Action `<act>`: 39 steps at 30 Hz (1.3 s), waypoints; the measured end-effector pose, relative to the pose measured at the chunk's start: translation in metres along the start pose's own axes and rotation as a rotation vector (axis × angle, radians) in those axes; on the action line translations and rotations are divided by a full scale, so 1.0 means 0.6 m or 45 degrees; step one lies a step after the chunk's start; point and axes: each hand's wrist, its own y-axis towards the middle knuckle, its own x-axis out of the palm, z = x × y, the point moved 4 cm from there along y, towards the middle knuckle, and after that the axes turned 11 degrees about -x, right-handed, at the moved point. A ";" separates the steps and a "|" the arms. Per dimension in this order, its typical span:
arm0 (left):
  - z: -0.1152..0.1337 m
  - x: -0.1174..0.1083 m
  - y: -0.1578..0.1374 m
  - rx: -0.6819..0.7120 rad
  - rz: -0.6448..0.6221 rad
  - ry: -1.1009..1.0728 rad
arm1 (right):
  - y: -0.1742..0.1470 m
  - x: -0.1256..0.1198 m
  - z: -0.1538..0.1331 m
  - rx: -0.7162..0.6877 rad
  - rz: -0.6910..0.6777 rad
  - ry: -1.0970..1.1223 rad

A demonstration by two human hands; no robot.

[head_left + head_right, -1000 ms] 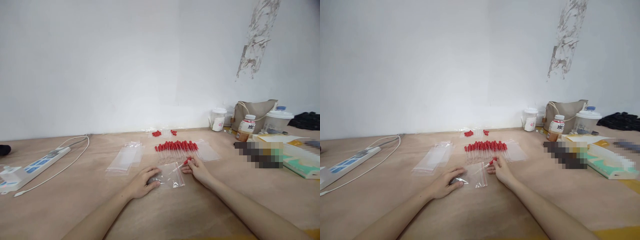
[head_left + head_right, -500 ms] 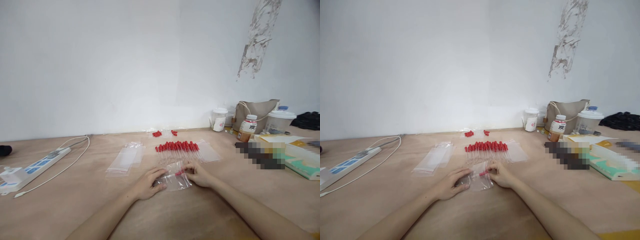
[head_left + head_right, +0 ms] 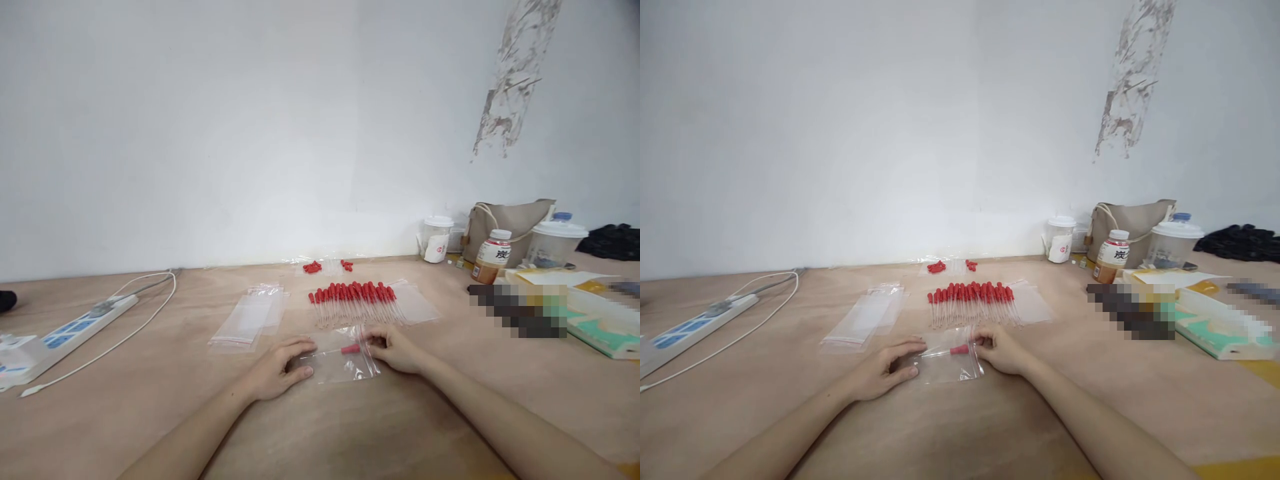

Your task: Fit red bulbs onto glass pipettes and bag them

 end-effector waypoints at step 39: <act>0.003 0.001 0.001 0.055 -0.012 0.051 | -0.013 -0.050 0.051 0.388 0.885 0.433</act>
